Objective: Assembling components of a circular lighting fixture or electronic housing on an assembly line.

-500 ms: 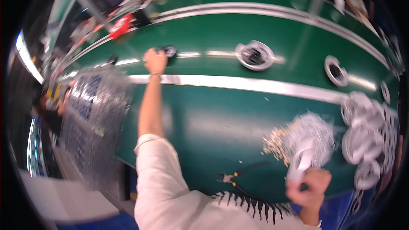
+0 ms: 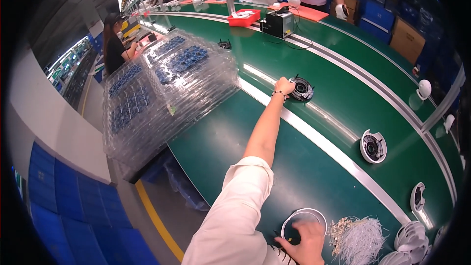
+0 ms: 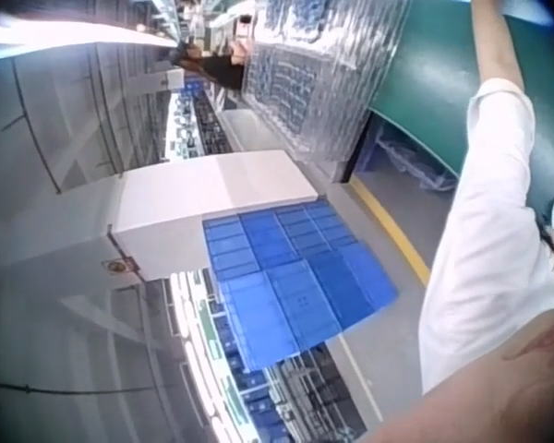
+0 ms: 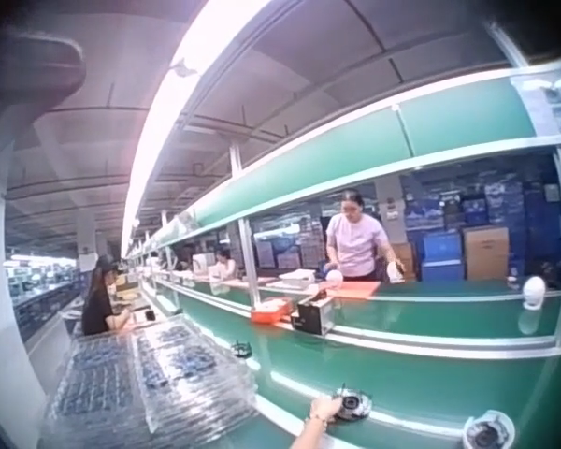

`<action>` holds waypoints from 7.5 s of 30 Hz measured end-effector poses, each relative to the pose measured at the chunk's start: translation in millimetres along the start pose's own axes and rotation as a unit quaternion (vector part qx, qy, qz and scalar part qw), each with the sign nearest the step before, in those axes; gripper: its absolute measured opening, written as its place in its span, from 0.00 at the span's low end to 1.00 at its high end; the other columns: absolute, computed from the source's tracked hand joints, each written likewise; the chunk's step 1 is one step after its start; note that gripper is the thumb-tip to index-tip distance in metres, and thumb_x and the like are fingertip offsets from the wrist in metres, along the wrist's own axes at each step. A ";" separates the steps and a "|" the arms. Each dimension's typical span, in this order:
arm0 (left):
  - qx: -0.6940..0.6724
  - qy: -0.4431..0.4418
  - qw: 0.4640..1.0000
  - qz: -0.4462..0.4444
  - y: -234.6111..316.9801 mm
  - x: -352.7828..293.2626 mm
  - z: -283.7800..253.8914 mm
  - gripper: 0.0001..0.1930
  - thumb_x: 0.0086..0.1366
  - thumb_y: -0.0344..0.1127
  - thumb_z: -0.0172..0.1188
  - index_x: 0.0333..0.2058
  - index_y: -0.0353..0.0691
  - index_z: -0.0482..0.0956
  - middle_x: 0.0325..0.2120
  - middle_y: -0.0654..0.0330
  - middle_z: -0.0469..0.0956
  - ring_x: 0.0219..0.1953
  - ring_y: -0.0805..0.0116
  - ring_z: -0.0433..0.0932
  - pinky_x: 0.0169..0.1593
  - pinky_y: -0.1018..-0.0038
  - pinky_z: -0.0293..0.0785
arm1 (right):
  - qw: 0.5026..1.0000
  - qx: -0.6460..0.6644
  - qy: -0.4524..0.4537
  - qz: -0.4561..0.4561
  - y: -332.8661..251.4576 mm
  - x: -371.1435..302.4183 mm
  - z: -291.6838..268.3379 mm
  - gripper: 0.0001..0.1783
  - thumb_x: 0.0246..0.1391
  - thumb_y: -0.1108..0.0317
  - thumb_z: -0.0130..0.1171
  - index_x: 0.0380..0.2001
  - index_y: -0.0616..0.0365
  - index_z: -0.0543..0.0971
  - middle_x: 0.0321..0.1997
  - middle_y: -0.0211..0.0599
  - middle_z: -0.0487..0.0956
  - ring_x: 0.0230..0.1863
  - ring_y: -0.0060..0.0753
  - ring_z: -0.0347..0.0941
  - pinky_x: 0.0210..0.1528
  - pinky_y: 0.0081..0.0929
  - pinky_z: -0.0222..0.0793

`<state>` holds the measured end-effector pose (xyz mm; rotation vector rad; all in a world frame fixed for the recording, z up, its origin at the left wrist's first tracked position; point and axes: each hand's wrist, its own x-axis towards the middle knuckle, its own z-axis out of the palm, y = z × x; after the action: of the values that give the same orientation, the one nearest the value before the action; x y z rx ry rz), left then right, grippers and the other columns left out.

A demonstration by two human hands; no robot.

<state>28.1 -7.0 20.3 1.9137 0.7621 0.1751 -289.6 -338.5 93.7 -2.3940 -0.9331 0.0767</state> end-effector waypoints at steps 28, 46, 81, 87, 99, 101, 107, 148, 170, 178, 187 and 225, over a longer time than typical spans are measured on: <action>-0.299 -0.484 0.793 0.218 -15.7 -349.3 83.8 0.37 0.53 0.16 0.49 0.58 0.40 0.40 0.52 0.56 0.59 0.54 0.67 0.60 0.56 0.70 0.58 | 0.802 0.406 0.420 0.126 84.7 -23.6 -14.6 0.58 0.29 0.63 0.71 0.58 0.64 0.43 0.55 0.47 0.53 0.56 0.38 0.55 0.56 0.32 0.54; -0.423 -0.571 0.685 -0.162 12.8 -347.2 90.7 0.27 0.57 0.52 0.38 0.46 0.37 0.66 0.42 0.53 0.70 0.44 0.60 0.70 0.48 0.63 0.68 | 0.918 0.168 0.322 0.159 82.5 -43.2 -25.9 0.62 0.21 0.58 0.74 0.58 0.63 0.46 0.57 0.50 0.53 0.59 0.46 0.50 0.58 0.37 0.49; -0.511 -0.548 0.662 0.023 -7.2 -344.5 98.2 0.34 0.51 0.57 0.44 0.51 0.36 0.61 0.48 0.51 0.66 0.50 0.58 0.66 0.53 0.63 0.64 | 0.901 0.065 0.413 0.114 80.7 -23.6 -2.0 0.66 0.22 0.50 0.68 0.58 0.67 0.39 0.60 0.57 0.47 0.58 0.57 0.46 0.57 0.46 0.41; -0.526 -0.502 0.686 0.028 -0.8 -347.1 114.0 0.30 0.55 0.55 0.41 0.47 0.34 0.65 0.45 0.51 0.69 0.47 0.61 0.69 0.52 0.66 0.65 | 0.902 0.099 0.405 0.115 97.1 -29.5 -1.6 0.65 0.27 0.49 0.68 0.59 0.65 0.37 0.62 0.57 0.44 0.61 0.57 0.44 0.60 0.45 0.39; -0.347 -0.559 0.753 -0.019 18.7 -348.4 119.8 0.25 0.61 0.46 0.33 0.53 0.37 0.57 0.46 0.50 0.67 0.46 0.60 0.70 0.51 0.68 0.66 | 0.887 -0.112 0.445 -0.048 113.9 -57.1 -19.0 0.13 0.26 0.62 0.66 0.21 0.49 0.77 0.34 0.24 0.77 0.46 0.35 0.68 0.59 0.47 0.46; -0.323 -0.571 0.754 0.012 20.9 -344.7 120.9 0.25 0.62 0.46 0.32 0.53 0.36 0.57 0.46 0.50 0.67 0.46 0.60 0.70 0.50 0.68 0.67 | 0.871 -0.128 0.472 -0.043 113.3 -55.9 -14.7 0.12 0.27 0.61 0.66 0.18 0.49 0.75 0.29 0.21 0.76 0.39 0.30 0.70 0.58 0.47 0.48; -0.317 -0.608 0.713 -0.143 13.3 -342.3 122.5 0.25 0.62 0.46 0.35 0.50 0.32 0.60 0.44 0.47 0.68 0.44 0.60 0.72 0.47 0.68 0.70 | 0.878 -0.092 0.467 -0.039 114.1 -60.7 -23.8 0.22 0.25 0.59 0.68 0.29 0.53 0.74 0.37 0.31 0.75 0.38 0.34 0.70 0.54 0.44 0.54; 0.065 -0.425 0.744 0.511 -23.5 -330.1 110.8 0.10 0.46 0.29 0.62 0.30 0.39 0.75 0.34 0.59 0.71 0.38 0.63 0.72 0.41 0.73 0.69 | 0.896 -0.012 0.433 0.092 104.1 -76.6 -44.3 0.21 0.32 0.74 0.62 0.36 0.61 0.73 0.49 0.45 0.68 0.47 0.46 0.63 0.47 0.35 0.61; 0.104 -0.364 0.739 0.558 -34.2 -340.2 114.9 0.06 0.50 0.26 0.56 0.30 0.37 0.76 0.34 0.60 0.71 0.34 0.62 0.70 0.38 0.72 0.68 | 0.875 -0.046 0.476 0.077 137.1 -67.5 -35.6 0.15 0.34 0.76 0.61 0.32 0.59 0.76 0.47 0.40 0.70 0.41 0.38 0.66 0.36 0.26 0.64; 0.081 -0.384 0.735 0.552 -44.6 -350.5 116.2 0.08 0.47 0.22 0.58 0.29 0.38 0.77 0.34 0.60 0.70 0.33 0.66 0.70 0.35 0.74 0.69 | 0.889 -0.041 0.446 0.097 126.0 -74.7 -26.9 0.15 0.35 0.78 0.60 0.33 0.60 0.76 0.48 0.43 0.70 0.42 0.38 0.69 0.42 0.28 0.66; 0.051 -0.364 0.743 0.559 -41.4 -347.1 124.4 0.07 0.45 0.23 0.60 0.26 0.37 0.77 0.32 0.59 0.71 0.31 0.66 0.71 0.35 0.75 0.70 | 0.878 -0.034 0.470 0.088 127.7 -70.0 -32.4 0.15 0.33 0.77 0.61 0.31 0.59 0.76 0.47 0.40 0.70 0.42 0.38 0.67 0.37 0.27 0.65; -0.156 -0.226 0.778 0.566 -44.5 -361.2 107.6 0.06 0.51 0.27 0.57 0.29 0.35 0.73 0.27 0.58 0.67 0.27 0.64 0.70 0.30 0.74 0.67 | 0.915 -0.077 0.392 0.055 120.2 -76.3 -23.3 0.11 0.46 0.77 0.50 0.36 0.68 0.71 0.53 0.49 0.64 0.51 0.46 0.63 0.48 0.34 0.63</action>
<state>-228.6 -286.2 7.2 1.7363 -0.7820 0.5100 -268.7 -470.5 39.3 -2.2811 -0.4226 -0.8808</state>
